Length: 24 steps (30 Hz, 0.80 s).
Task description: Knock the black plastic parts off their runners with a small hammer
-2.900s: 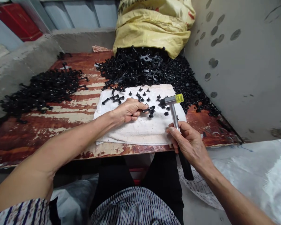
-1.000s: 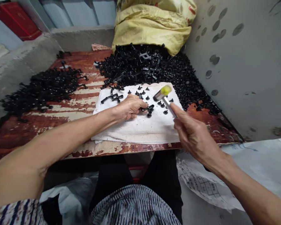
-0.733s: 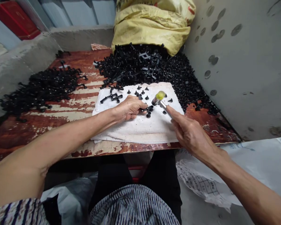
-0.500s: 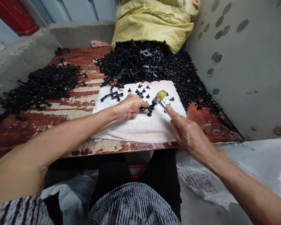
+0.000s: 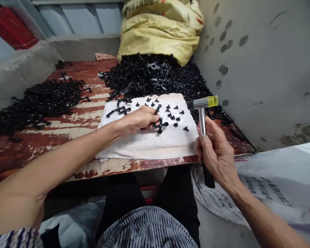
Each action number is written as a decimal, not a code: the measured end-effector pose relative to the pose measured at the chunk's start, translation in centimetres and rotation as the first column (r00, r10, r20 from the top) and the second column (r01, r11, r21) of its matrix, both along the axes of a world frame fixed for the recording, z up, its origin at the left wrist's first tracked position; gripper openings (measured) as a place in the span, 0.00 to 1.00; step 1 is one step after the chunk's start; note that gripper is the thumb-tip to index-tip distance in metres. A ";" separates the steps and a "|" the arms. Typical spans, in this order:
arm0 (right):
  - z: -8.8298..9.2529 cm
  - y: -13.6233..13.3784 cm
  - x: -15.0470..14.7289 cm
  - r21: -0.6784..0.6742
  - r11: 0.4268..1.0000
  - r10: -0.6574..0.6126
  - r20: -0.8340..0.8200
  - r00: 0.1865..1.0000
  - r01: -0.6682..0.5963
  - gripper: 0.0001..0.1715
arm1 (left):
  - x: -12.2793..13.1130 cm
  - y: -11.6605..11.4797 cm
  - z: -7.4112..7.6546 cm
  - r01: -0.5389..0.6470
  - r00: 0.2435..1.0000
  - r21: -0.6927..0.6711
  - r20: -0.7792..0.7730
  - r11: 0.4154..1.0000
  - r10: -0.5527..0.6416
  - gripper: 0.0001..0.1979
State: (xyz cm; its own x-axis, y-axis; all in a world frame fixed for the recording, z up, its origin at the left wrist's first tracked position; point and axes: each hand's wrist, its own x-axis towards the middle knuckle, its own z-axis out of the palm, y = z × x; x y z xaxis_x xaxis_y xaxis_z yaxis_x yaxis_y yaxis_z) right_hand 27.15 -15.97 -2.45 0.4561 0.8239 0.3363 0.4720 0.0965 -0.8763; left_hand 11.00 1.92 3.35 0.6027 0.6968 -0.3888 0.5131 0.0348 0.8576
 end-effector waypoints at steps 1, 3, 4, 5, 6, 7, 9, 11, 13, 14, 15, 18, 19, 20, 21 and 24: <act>-0.3 -0.2 0.2 -0.006 1.000 -0.025 -0.071 0.997 0.024 0.29 | 0.1 -0.5 0.0 0.068 0.997 0.029 0.017 0.997 -0.069 0.10; -0.9 -0.3 0.7 -0.036 0.999 -0.035 -0.220 0.975 0.028 0.29 | 0.5 -1.4 -0.1 0.155 0.987 0.077 0.031 0.985 -0.158 0.09; -1.0 -0.2 1.0 -0.051 0.999 -0.027 -0.276 0.961 0.013 0.29 | 0.8 -1.9 -0.2 0.179 0.983 0.096 0.025 0.979 -0.182 0.09; -1.1 -0.1 1.2 -0.065 0.998 -0.021 -0.318 0.948 0.001 0.29 | 1.0 -2.2 -0.2 0.199 0.979 0.116 0.017 0.973 -0.202 0.09; -1.2 0.0 1.4 -0.075 0.997 -0.019 -0.349 0.937 -0.008 0.30 | 1.3 -2.5 -0.1 0.218 0.975 0.136 0.005 0.966 -0.221 0.10; -1.2 0.1 1.5 -0.082 0.997 -0.016 -0.372 0.928 -0.016 0.31 | 1.5 -2.6 -0.1 0.238 0.971 0.154 -0.008 0.959 -0.240 0.12; -1.0 0.4 1.5 -0.086 0.996 -0.006 -0.402 0.916 -0.031 0.33 | 1.9 -2.7 -0.1 0.274 0.962 0.170 -0.031 0.946 -0.273 0.13; -0.9 0.5 1.5 -0.086 0.995 0.000 -0.417 0.909 -0.040 0.34 | 2.2 -2.6 -0.2 0.294 0.956 0.168 -0.050 0.941 -0.290 0.13; -0.7 0.6 1.4 -0.087 0.995 -0.001 -0.422 0.907 -0.039 0.34 | 2.3 -2.4 -0.5 0.297 0.955 0.176 -0.057 0.939 -0.291 0.14; -0.7 0.6 1.3 -0.088 0.995 0.000 -0.423 0.906 -0.041 0.34 | 2.4 -2.3 -0.7 0.295 0.955 0.183 -0.056 0.938 -0.290 0.15; -0.7 0.5 1.3 -0.088 0.995 0.004 -0.424 0.906 -0.045 0.34 | 2.4 -2.2 -0.9 0.293 0.956 0.188 -0.051 0.937 -0.289 0.15; -0.8 0.5 1.3 -0.081 0.996 0.007 -0.416 0.909 -0.045 0.33 | 2.5 -1.9 -1.5 0.292 0.956 0.165 -0.029 0.942 -0.292 0.16; -0.9 0.4 1.3 -0.080 0.996 0.004 -0.416 0.909 -0.041 0.32 | 2.5 -1.8 -1.6 0.290 0.957 0.150 -0.025 0.945 -0.290 0.16; -0.9 0.4 1.3 -0.079 0.996 0.002 -0.419 0.908 -0.038 0.32 | 2.5 -1.8 -1.6 0.289 0.957 0.137 -0.025 0.947 -0.288 0.16; -0.9 0.4 1.3 -0.078 0.996 0.001 -0.425 0.905 -0.038 0.32 | 2.6 -1.8 -1.6 0.287 0.958 0.129 -0.026 0.949 -0.286 0.16; -0.9 0.4 1.3 -0.077 0.996 0.003 -0.437 0.899 -0.040 0.33 | 2.6 -1.9 -1.5 0.287 0.958 0.129 -0.032 0.949 -0.286 0.16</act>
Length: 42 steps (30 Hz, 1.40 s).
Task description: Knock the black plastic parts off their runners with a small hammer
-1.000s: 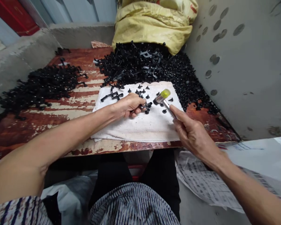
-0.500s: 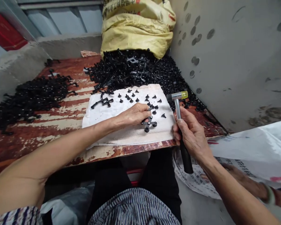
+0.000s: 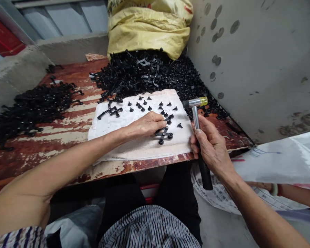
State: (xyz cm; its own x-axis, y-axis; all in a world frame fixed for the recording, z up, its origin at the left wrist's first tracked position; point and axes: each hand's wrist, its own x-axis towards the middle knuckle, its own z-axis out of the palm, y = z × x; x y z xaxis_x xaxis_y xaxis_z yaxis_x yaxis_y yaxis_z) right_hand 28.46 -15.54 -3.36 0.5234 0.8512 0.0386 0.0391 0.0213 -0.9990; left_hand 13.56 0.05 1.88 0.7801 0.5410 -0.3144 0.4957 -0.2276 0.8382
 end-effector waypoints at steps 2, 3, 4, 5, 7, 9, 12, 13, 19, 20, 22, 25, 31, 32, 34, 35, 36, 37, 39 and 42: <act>0.0 0.0 0.0 -0.003 1.000 -0.001 0.002 1.000 0.001 0.34 | 0.0 -0.1 0.1 0.001 1.000 0.013 0.006 1.000 -0.001 0.16; 0.1 0.0 0.0 -0.005 1.000 -0.002 0.003 1.000 0.002 0.34 | 0.0 -0.1 0.1 0.002 1.000 0.021 0.006 1.000 -0.002 0.16; 0.1 0.0 0.0 -0.007 1.000 -0.001 0.004 1.000 0.001 0.35 | 0.0 -0.1 0.1 0.004 1.000 0.030 0.004 1.000 -0.004 0.16; 0.1 0.0 0.0 -0.009 1.000 0.002 0.006 1.000 -0.002 0.35 | 0.0 -0.1 0.0 0.005 1.000 0.037 0.001 0.999 -0.005 0.16; 0.1 0.0 0.1 -0.010 1.000 0.009 0.014 1.000 -0.009 0.36 | 0.1 -0.1 0.0 0.002 1.000 0.047 -0.008 0.999 -0.002 0.16; 0.0 0.0 0.1 -0.009 1.000 0.013 0.026 1.000 -0.012 0.35 | 0.1 -0.1 0.0 0.001 1.000 0.045 -0.006 0.999 -0.001 0.16; 0.0 0.0 0.1 -0.001 1.000 0.013 0.030 0.999 -0.013 0.33 | 0.2 -0.1 0.0 0.002 1.000 0.036 0.006 0.999 -0.003 0.17; 0.0 0.0 0.1 0.002 1.000 0.011 0.026 1.000 -0.011 0.32 | 0.2 0.0 0.0 0.002 1.000 0.033 0.007 0.999 -0.002 0.17; 0.0 -0.1 0.1 -0.008 1.000 0.012 0.011 1.000 -0.012 0.32 | 0.2 0.1 -0.1 -0.001 1.000 0.017 0.003 1.000 0.001 0.17; 0.0 -0.1 0.1 -0.008 1.000 0.014 0.013 1.000 -0.014 0.32 | 0.3 0.1 -0.2 0.000 1.000 0.014 0.003 1.000 0.000 0.17; -0.1 -0.1 0.1 -0.006 1.000 0.016 0.015 1.000 -0.016 0.31 | 0.3 0.2 -0.3 -0.001 1.000 0.000 0.001 1.000 0.001 0.17; -0.1 -0.1 0.2 0.007 1.000 0.014 0.012 1.000 -0.014 0.31 | 0.3 0.2 -0.3 -0.009 1.000 -0.018 0.005 1.000 0.009 0.17; 0.2 -0.2 0.1 -0.004 1.000 0.021 0.021 1.000 -0.021 0.31 | 0.1 0.4 -0.6 -0.006 1.000 -0.028 0.027 1.000 0.006 0.17; 0.2 -0.2 0.1 -0.006 1.000 0.020 0.023 1.000 -0.020 0.31 | 0.1 0.4 -0.6 -0.003 0.999 -0.037 0.034 0.999 0.004 0.17; 0.2 -0.3 0.1 -0.009 1.000 0.019 0.028 0.999 -0.019 0.30 | 0.1 0.5 -0.8 -0.004 0.999 -0.054 0.046 0.999 0.007 0.17; 0.2 -0.3 0.1 -0.009 1.000 0.020 0.032 0.999 -0.020 0.30 | 0.1 0.5 -0.8 -0.007 0.999 -0.061 0.049 0.998 0.010 0.17; 0.1 -0.2 0.1 -0.007 1.000 0.020 0.035 0.999 -0.019 0.30 | 0.1 0.6 -0.8 -0.011 0.999 -0.065 0.050 0.998 0.014 0.17; 0.0 -0.2 0.1 -0.005 1.000 0.020 0.037 0.999 -0.020 0.30 | 0.1 0.6 -0.9 -0.015 0.999 -0.070 0.050 0.997 0.018 0.17; -0.2 -0.2 0.2 0.002 1.000 0.023 0.037 0.999 -0.023 0.30 | 0.1 0.6 -0.9 -0.019 0.999 -0.080 0.046 0.997 0.023 0.17; -0.3 -0.2 0.3 0.005 0.999 0.032 0.038 0.999 -0.032 0.30 | 0.1 0.7 -1.0 -0.014 0.998 -0.098 0.053 0.995 0.019 0.17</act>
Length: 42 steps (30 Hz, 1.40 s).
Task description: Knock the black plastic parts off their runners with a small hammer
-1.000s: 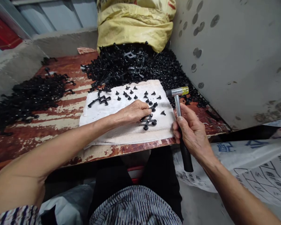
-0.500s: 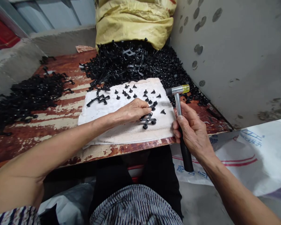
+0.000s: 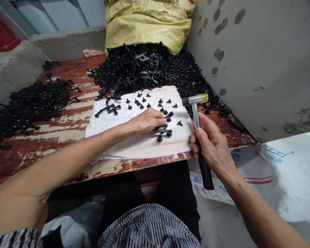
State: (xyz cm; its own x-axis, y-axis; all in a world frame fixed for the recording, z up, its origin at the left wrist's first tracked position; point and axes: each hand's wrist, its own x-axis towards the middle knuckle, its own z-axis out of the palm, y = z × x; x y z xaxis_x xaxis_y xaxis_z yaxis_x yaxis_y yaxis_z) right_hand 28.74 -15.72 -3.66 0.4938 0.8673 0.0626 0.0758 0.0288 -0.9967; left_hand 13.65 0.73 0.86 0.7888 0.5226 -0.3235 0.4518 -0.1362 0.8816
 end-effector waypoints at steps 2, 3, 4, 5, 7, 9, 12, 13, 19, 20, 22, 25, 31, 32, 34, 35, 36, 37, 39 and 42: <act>0.0 0.0 0.0 -0.003 1.000 0.002 -0.001 1.000 -0.002 0.30 | 0.0 0.0 0.0 -0.001 1.000 -0.007 -0.002 1.000 0.001 0.17; 0.1 0.0 -0.1 -0.003 1.000 0.001 -0.004 1.000 -0.001 0.30 | 0.0 -0.1 0.0 -0.003 1.000 -0.007 -0.006 1.000 0.003 0.17; 0.1 0.0 -0.1 -0.002 1.000 -0.001 -0.008 1.000 0.001 0.30 | 0.1 -0.1 0.1 -0.005 1.000 -0.004 -0.010 1.000 0.005 0.17; 0.2 0.0 -0.1 0.000 1.000 -0.003 -0.010 1.000 0.003 0.30 | 0.1 -0.1 0.1 -0.004 1.000 0.002 -0.010 1.000 0.004 0.17; 0.2 0.0 -0.2 0.004 1.000 -0.007 -0.006 1.000 0.007 0.30 | 0.1 0.0 0.3 0.011 1.000 0.019 -0.005 1.000 -0.011 0.17; 0.1 0.0 -0.1 0.000 1.000 -0.010 0.009 1.000 0.010 0.29 | 0.2 0.2 0.4 0.039 0.999 0.044 -0.009 0.998 -0.038 0.18; 0.1 0.0 0.0 -0.004 1.000 -0.014 0.048 0.999 0.015 0.29 | 0.3 0.4 0.6 0.066 0.998 0.088 -0.028 0.994 -0.064 0.17; 0.2 -0.1 0.1 -0.007 1.000 -0.013 0.063 0.998 0.013 0.29 | 0.3 0.4 0.5 0.064 0.998 0.105 -0.034 0.992 -0.061 0.15; 0.5 -0.2 -0.3 0.030 0.997 -0.068 0.059 0.996 0.067 0.26 | 0.5 1.0 -0.4 0.079 0.996 0.197 -0.059 0.977 -0.069 0.16; 0.5 -0.1 -0.4 0.031 0.996 -0.086 0.040 0.995 0.085 0.25 | 0.5 1.1 -0.5 0.091 0.995 0.182 -0.056 0.979 -0.082 0.13; 0.6 -0.1 -0.7 0.009 0.994 -0.106 0.000 0.994 0.106 0.23 | 0.4 1.2 -0.7 0.116 0.993 0.159 -0.031 0.980 -0.112 0.09; 0.6 0.0 -0.8 0.011 0.994 -0.111 -0.024 0.994 0.111 0.21 | 0.3 1.2 -0.7 0.133 0.991 0.171 -0.004 0.976 -0.134 0.11; 0.8 0.1 -0.7 0.027 0.996 -0.087 -0.030 0.996 0.088 0.25 | 0.3 1.1 -0.4 0.105 0.994 0.161 -0.014 0.981 -0.104 0.13; 0.8 0.1 -0.7 0.016 0.997 -0.081 -0.035 0.996 0.081 0.27 | 0.3 1.1 -0.3 0.097 0.995 0.147 -0.026 0.984 -0.094 0.13; 0.9 0.2 -0.6 -0.011 0.997 -0.076 -0.044 0.996 0.076 0.29 | 0.3 1.0 -0.2 0.090 0.995 0.116 -0.043 0.989 -0.086 0.14; 0.8 0.2 -0.6 -0.026 0.997 -0.077 -0.049 0.996 0.076 0.29 | 0.3 1.0 -0.1 0.091 0.995 0.101 -0.048 0.991 -0.086 0.14; 0.8 0.1 -0.5 -0.036 0.996 -0.081 -0.053 0.995 0.079 0.29 | 0.3 1.1 -0.1 0.092 0.995 0.088 -0.051 0.992 -0.088 0.14; 0.7 0.1 -0.5 -0.043 0.996 -0.083 -0.056 0.995 0.081 0.30 | 0.3 1.1 -0.1 0.096 0.994 0.078 -0.051 0.992 -0.092 0.15; 0.5 0.0 -0.4 -0.042 0.996 -0.076 -0.049 0.996 0.074 0.30 | 0.2 1.3 -0.1 0.106 0.994 0.069 -0.046 0.992 -0.103 0.14; 0.3 -0.2 -0.3 -0.015 0.999 -0.044 -0.022 0.999 0.044 0.31 | 0.2 1.6 0.0 0.132 0.990 0.083 -0.056 0.988 -0.128 0.15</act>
State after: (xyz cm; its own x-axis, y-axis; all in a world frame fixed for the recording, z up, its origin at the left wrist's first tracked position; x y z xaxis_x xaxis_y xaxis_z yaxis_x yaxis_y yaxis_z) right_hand 28.39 -15.93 -3.34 0.5326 0.8455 0.0392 0.0547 0.0119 -0.9984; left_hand 13.83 2.32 0.87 0.8357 0.4446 -0.3225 0.4686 -0.2709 0.8409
